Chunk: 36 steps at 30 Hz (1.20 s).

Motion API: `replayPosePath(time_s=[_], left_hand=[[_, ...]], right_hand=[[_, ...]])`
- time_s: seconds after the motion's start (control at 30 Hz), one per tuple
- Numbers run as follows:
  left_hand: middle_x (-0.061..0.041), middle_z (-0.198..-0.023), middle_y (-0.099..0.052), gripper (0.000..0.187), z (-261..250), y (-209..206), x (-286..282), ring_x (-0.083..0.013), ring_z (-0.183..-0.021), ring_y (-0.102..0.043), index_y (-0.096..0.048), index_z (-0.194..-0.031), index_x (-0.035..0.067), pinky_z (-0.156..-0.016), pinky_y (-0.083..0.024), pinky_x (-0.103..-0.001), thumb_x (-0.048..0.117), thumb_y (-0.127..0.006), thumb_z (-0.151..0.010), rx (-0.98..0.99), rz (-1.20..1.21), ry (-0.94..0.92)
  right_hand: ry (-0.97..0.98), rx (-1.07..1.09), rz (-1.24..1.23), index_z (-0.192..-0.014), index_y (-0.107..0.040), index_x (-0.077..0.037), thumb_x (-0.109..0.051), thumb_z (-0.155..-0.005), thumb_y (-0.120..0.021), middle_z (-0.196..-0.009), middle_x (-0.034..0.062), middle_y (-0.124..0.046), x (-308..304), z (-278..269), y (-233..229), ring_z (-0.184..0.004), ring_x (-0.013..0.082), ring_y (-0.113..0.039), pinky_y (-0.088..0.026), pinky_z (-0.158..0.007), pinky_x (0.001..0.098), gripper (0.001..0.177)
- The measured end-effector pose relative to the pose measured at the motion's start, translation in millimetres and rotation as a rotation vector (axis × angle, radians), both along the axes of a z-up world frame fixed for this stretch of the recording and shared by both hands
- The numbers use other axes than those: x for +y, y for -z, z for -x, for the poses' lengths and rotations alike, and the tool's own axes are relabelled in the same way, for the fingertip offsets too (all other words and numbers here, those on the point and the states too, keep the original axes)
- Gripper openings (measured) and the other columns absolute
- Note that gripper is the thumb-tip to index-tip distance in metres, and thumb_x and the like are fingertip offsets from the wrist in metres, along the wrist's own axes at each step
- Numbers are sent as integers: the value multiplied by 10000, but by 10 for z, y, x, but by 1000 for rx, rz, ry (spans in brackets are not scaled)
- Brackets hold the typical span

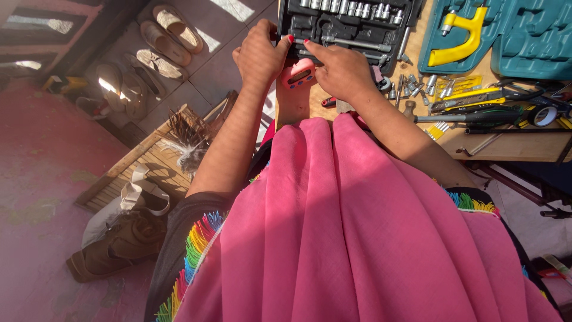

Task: The person picks up a small metal tool part and cleans it by rubbing it with a cloth while standing near a table filled with toolkits and various hand tools.

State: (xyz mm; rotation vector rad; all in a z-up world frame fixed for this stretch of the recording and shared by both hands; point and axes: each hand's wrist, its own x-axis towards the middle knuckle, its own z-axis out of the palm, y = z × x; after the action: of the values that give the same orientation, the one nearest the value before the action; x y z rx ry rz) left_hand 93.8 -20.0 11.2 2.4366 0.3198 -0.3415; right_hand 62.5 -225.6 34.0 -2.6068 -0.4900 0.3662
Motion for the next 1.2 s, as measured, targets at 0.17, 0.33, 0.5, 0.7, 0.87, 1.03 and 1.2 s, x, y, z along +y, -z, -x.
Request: replayPosePath(time_s=[0.17,0.33,0.5,0.7,0.87,1.03,1.2], left_hand=[[16,-1054,-744,410,-2,-14,29,-200,-1022,-695,-704,-1071,164,-954,-398,-482,460,-809,-807,46,29,-14],[23,-1041,-740,448,6,93,69,-183,-995,-699,-700,-1087,158,-934,-412,-475,461,-820,-780,18,61,-71],[23,-1042,-744,412,-40,147,141,-186,-984,-709,-697,-1108,155,-909,-463,-445,440,-787,-825,-29,123,-96],[19,-1014,-753,377,-24,118,95,-189,-961,-714,-711,-1065,142,-892,-465,-430,416,-791,-819,-34,106,-79],[16,-1011,-750,367,-26,100,66,-187,-962,-714,-717,-1043,138,-854,-476,-424,415,-799,-816,-90,95,-59],[8,-998,-755,413,-19,137,75,-191,-937,-718,-714,-1055,127,-854,-497,-404,455,-806,-821,-64,108,-61],[-19,-1006,-748,440,-4,143,92,-190,-899,-718,-702,-1076,107,-805,-525,-387,445,-818,-819,-125,121,-61]], right_hand=[[69,103,-98,-1465,-566,-147,-117,-841,-632,-796,110,-674,-53,12,-53,-784,340,-665,-526,-714,488,628],[111,125,-105,-1482,-537,-140,-111,-835,-625,-777,102,-664,-41,26,-93,-764,329,-661,-525,-718,482,654],[77,84,-84,-1470,-573,-189,-93,-823,-620,-841,99,-683,-22,55,-90,-774,311,-673,-544,-735,463,655],[5,-63,-108,-1469,-573,-150,-92,-827,-612,-946,104,-705,-61,93,27,-839,317,-685,-542,-743,467,646],[31,-90,-32,-1443,-603,-133,-115,-901,-620,-942,109,-702,-20,103,110,-848,323,-684,-546,-736,463,542],[37,-97,-57,-1425,-609,-129,-135,-910,-635,-933,114,-703,-24,115,84,-839,326,-687,-542,-730,471,515],[61,-92,-71,-1409,-614,-124,-155,-917,-644,-924,120,-708,9,97,41,-826,335,-691,-539,-716,475,493]])
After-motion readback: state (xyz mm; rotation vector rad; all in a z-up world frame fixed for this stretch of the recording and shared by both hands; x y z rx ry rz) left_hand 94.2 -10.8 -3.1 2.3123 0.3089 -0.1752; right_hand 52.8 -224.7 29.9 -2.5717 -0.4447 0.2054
